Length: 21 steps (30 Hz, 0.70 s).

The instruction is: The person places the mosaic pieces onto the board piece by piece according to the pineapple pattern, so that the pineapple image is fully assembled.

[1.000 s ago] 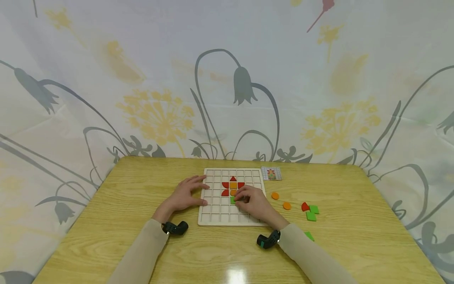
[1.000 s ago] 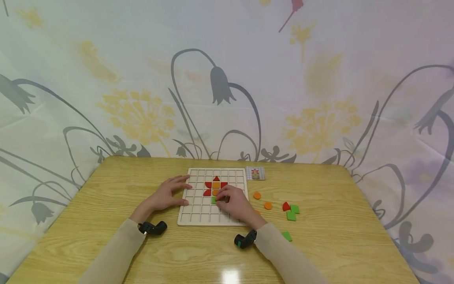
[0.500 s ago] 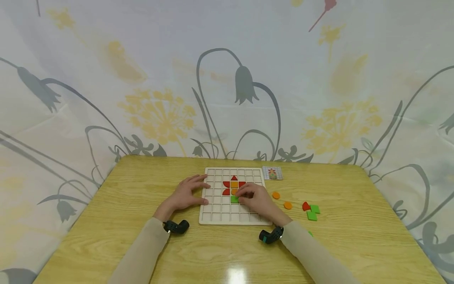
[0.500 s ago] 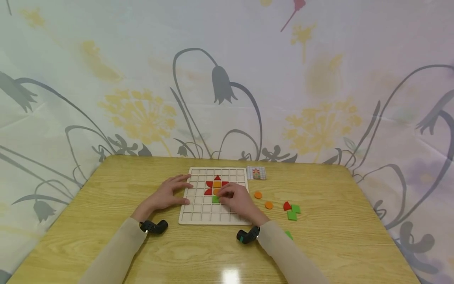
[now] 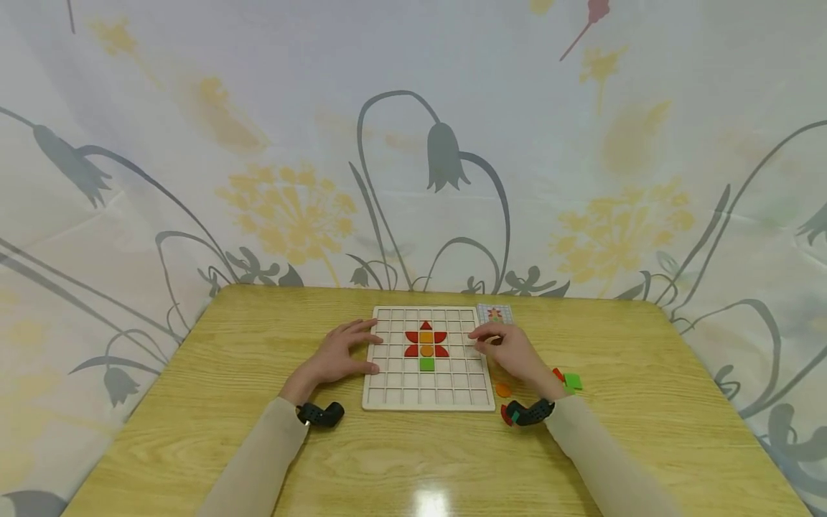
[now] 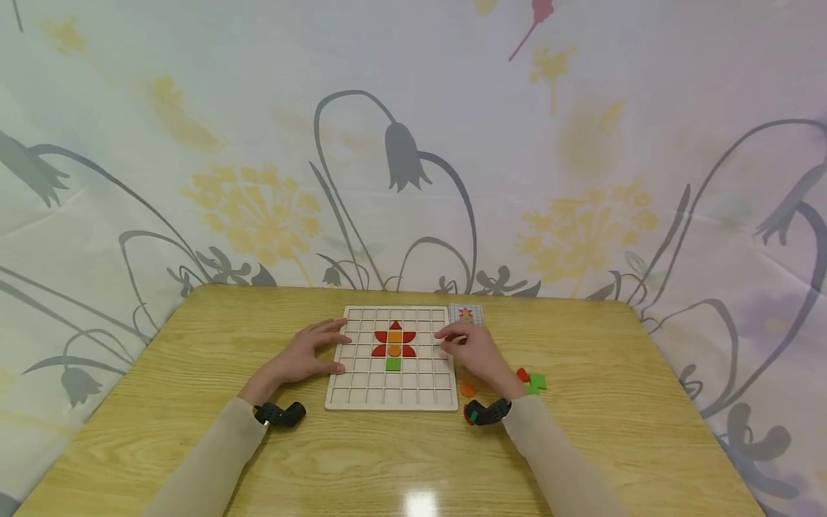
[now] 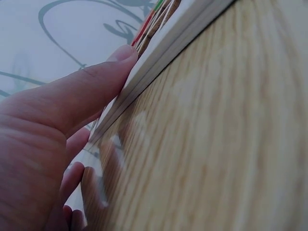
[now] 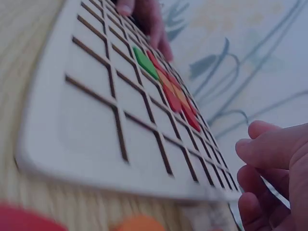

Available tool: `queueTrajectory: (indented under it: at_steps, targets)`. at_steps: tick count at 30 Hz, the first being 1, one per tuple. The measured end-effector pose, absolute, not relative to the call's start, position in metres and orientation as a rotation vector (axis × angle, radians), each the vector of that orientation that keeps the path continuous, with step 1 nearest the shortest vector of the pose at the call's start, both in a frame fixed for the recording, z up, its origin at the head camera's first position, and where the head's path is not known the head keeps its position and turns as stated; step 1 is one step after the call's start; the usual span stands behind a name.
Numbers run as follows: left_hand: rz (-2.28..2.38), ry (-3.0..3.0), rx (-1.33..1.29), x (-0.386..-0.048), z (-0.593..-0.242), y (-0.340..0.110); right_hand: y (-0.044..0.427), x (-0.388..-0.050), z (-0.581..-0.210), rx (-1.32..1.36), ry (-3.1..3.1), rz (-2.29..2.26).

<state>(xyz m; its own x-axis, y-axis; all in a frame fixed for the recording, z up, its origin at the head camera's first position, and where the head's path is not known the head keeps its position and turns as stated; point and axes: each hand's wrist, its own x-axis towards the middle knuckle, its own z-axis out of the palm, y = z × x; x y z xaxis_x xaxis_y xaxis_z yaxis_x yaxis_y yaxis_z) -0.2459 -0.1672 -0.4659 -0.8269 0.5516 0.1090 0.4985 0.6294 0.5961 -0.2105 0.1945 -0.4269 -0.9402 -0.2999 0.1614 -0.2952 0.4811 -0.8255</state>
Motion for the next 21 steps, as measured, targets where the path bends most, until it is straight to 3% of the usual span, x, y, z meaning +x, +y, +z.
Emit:
queueTrajectory:
  at_steps: [7, 21]
  targets:
    - [0.974, 2.759, 0.909, -0.246, -0.465, -0.168, 0.240, -0.233, -0.459, -0.400, 2.717, -1.460]
    - [0.968, 2.754, 0.892, -0.248, -0.467, -0.169, 0.298, -0.224, -0.460, -0.370, 2.765, -1.311]
